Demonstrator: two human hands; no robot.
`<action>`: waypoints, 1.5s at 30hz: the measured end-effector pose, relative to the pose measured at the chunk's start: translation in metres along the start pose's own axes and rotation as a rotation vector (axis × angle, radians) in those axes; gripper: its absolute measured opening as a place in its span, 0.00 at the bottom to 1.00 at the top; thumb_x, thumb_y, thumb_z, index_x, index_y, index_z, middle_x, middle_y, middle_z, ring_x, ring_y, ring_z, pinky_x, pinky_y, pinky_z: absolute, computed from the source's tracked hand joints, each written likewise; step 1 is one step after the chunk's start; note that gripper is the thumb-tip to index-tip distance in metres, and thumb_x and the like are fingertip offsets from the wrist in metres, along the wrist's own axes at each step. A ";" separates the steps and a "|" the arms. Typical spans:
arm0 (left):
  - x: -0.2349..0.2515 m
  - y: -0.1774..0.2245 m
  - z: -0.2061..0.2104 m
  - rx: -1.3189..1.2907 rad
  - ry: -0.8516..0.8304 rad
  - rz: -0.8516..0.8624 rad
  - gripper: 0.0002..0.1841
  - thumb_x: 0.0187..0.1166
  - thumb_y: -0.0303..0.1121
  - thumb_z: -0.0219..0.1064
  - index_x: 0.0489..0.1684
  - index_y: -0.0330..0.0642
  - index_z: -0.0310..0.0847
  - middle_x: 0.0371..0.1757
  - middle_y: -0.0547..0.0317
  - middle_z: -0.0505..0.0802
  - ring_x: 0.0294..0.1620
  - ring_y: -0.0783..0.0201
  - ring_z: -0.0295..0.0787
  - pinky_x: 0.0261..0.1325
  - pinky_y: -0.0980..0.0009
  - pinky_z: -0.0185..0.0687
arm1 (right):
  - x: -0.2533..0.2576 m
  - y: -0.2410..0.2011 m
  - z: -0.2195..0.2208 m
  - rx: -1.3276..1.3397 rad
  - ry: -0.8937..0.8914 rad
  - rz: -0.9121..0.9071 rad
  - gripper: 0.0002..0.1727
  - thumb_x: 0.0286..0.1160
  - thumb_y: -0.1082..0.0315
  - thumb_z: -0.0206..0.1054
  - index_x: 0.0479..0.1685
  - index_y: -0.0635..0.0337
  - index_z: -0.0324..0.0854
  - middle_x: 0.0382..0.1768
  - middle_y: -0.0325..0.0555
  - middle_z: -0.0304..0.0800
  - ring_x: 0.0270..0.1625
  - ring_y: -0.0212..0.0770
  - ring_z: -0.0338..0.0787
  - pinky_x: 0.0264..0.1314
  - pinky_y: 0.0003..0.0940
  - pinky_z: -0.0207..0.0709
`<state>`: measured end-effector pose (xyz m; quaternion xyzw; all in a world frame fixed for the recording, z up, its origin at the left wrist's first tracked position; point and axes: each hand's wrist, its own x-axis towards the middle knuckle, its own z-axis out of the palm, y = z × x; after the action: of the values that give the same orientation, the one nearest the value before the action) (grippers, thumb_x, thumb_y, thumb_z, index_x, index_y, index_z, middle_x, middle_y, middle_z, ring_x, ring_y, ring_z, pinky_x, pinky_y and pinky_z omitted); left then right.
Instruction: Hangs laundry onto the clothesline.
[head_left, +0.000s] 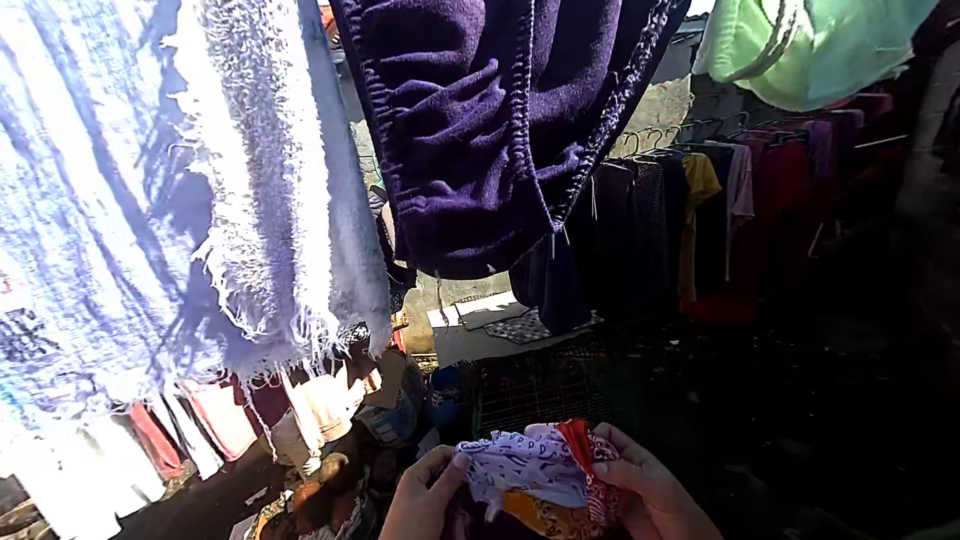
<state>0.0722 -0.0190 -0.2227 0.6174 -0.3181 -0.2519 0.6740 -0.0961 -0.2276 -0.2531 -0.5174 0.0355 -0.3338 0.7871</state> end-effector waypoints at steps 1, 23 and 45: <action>0.001 0.006 -0.006 -0.026 0.047 0.014 0.12 0.92 0.32 0.51 0.51 0.37 0.80 0.26 0.57 0.88 0.13 0.68 0.80 0.18 0.72 0.83 | -0.001 0.005 -0.008 -0.067 0.028 0.021 0.09 0.61 0.75 0.65 0.38 0.52 0.78 0.36 0.39 0.91 0.39 0.32 0.90 0.44 0.33 0.87; -0.023 0.154 -0.110 0.574 -0.120 0.068 0.05 0.74 0.26 0.68 0.35 0.47 0.90 0.25 0.66 0.90 0.23 0.78 0.83 0.27 0.84 0.78 | 0.019 0.145 0.034 0.046 -0.814 0.326 0.17 0.73 0.53 0.77 0.57 0.47 0.85 0.50 0.32 0.94 0.53 0.28 0.91 0.59 0.31 0.85; -0.044 0.133 -0.163 1.198 0.293 0.353 0.04 0.77 0.34 0.71 0.41 0.51 0.92 0.31 0.72 0.92 0.31 0.78 0.85 0.39 0.71 0.82 | 0.038 0.101 -0.003 -0.471 -0.896 0.730 0.27 0.86 0.36 0.51 0.49 0.45 0.87 0.40 0.26 0.92 0.38 0.23 0.89 0.41 0.25 0.84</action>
<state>0.1563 0.1372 -0.1017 0.8534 -0.4050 0.1714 0.2798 -0.0187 -0.2271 -0.3279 -0.7213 -0.0507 0.2230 0.6537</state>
